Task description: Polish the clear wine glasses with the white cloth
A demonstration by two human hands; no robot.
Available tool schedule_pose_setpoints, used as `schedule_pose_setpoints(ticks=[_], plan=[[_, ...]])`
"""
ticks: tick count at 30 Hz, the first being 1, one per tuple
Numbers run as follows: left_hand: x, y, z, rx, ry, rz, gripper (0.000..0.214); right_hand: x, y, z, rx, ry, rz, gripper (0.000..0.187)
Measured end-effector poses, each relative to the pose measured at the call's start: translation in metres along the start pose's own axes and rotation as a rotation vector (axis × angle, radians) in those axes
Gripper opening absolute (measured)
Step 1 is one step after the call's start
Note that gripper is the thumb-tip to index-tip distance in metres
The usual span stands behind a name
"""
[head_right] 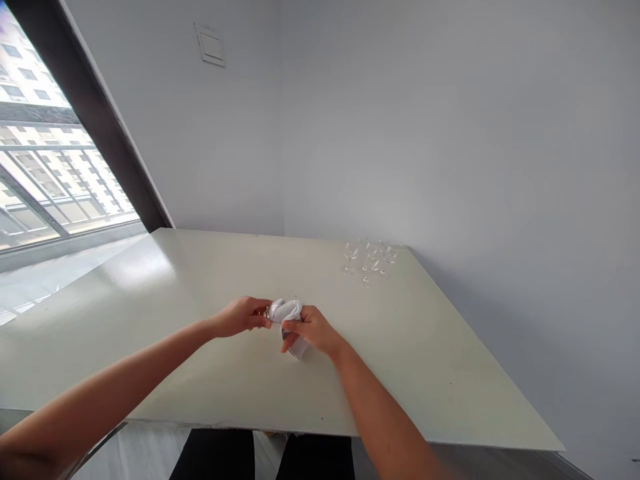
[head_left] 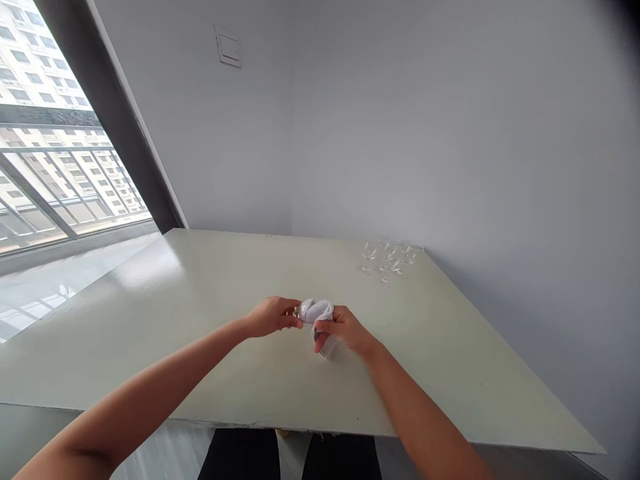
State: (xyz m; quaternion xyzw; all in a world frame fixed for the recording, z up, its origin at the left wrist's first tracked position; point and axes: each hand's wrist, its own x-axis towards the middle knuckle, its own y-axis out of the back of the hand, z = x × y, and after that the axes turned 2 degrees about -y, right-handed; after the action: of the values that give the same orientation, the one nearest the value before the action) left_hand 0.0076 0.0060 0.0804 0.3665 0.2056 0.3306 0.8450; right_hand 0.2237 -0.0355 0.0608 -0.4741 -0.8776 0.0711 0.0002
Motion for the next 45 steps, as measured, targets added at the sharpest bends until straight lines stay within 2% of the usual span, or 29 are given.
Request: schedule_pose_setpoints(ticks=[3,4,5,6,7,8,10,12,14,15,17,19,20,23,24,25,26,27,31,32,34,36,39,42,45], plan=[[-0.008,0.002,-0.008,-0.511,0.030,-0.432,0.059,-0.009,-0.001,-0.008,-0.062,0.013,-0.226,0.025],[-0.010,0.000,-0.011,-0.597,0.031,-0.507,0.064,-0.010,-0.001,-0.009,-0.055,0.015,-0.257,0.024],[-0.011,-0.001,-0.013,-0.625,0.033,-0.529,0.068,-0.009,-0.001,-0.008,-0.038,0.012,-0.252,0.025],[-0.011,-0.003,-0.014,-0.595,0.042,-0.493,0.070,-0.007,-0.001,-0.006,-0.013,0.004,-0.213,0.026],[-0.012,-0.005,-0.013,-0.503,0.052,-0.397,0.068,-0.003,0.000,-0.002,0.022,-0.007,-0.142,0.027],[-0.012,-0.008,-0.011,-0.353,0.054,-0.250,0.063,0.001,0.001,0.002,0.071,-0.022,-0.052,0.029],[-0.013,-0.013,-0.006,0.061,0.000,0.089,0.050,0.011,0.002,0.012,0.217,-0.062,0.136,0.031],[-0.014,-0.018,0.000,0.479,-0.108,0.313,0.047,0.020,0.001,0.020,0.398,-0.103,0.265,0.030],[-0.013,-0.023,0.002,0.723,-0.169,0.360,0.043,0.024,-0.002,0.026,0.521,-0.126,0.306,0.029],[-0.013,-0.024,0.002,0.754,-0.165,0.352,0.039,0.025,-0.004,0.027,0.537,-0.126,0.297,0.029],[-0.012,-0.022,0.001,0.639,-0.102,0.329,0.032,0.021,-0.006,0.024,0.473,-0.095,0.235,0.030],[-0.013,-0.015,-0.001,0.319,-0.008,0.232,0.031,0.013,-0.005,0.017,0.310,-0.064,0.105,0.032],[-0.014,-0.011,-0.003,0.111,0.031,0.126,0.034,0.007,-0.004,0.012,0.220,-0.060,0.008,0.032],[-0.018,0.003,-0.005,-0.452,0.086,-0.312,0.042,-0.006,-0.001,-0.002,0.035,-0.093,-0.290,0.030],[-0.020,0.006,-0.005,-0.544,0.088,-0.407,0.044,-0.008,-0.001,-0.005,0.017,-0.098,-0.328,0.029],[-0.021,0.009,-0.004,-0.567,0.090,-0.442,0.045,-0.009,-0.002,-0.005,0.017,-0.098,-0.320,0.029],[-0.022,0.010,-0.002,-0.521,0.096,-0.412,0.046,-0.007,-0.003,-0.004,0.032,-0.093,-0.267,0.029],[-0.023,0.011,0.001,-0.408,0.096,-0.324,0.045,-0.004,-0.004,-0.001,0.064,-0.086,-0.184,0.030],[-0.024,0.001,0.009,0.377,-0.039,0.250,0.038,0.013,-0.009,0.014,0.372,-0.071,0.150,0.031],[-0.023,-0.004,0.009,0.541,-0.094,0.338,0.035,0.016,-0.011,0.017,0.440,-0.071,0.184,0.031],[-0.020,-0.010,0.007,0.721,-0.172,0.387,0.029,0.017,-0.014,0.019,0.479,-0.068,0.160,0.033],[-0.020,-0.009,0.005,0.729,-0.182,0.354,0.031,0.013,-0.015,0.018,0.401,-0.060,0.066,0.038],[-0.024,0.006,0.006,0.528,-0.094,0.242,0.034,0.004,-0.017,0.012,0.184,-0.073,-0.099,0.039],[-0.031,0.026,0.011,0.133,0.037,-0.057,0.037,-0.002,-0.019,0.008,-0.021,-0.078,-0.232,0.030],[-0.035,0.033,0.007,-0.300,0.114,-0.376,0.039,-0.004,-0.023,0.006,-0.231,0.060,-0.248,0.021]])
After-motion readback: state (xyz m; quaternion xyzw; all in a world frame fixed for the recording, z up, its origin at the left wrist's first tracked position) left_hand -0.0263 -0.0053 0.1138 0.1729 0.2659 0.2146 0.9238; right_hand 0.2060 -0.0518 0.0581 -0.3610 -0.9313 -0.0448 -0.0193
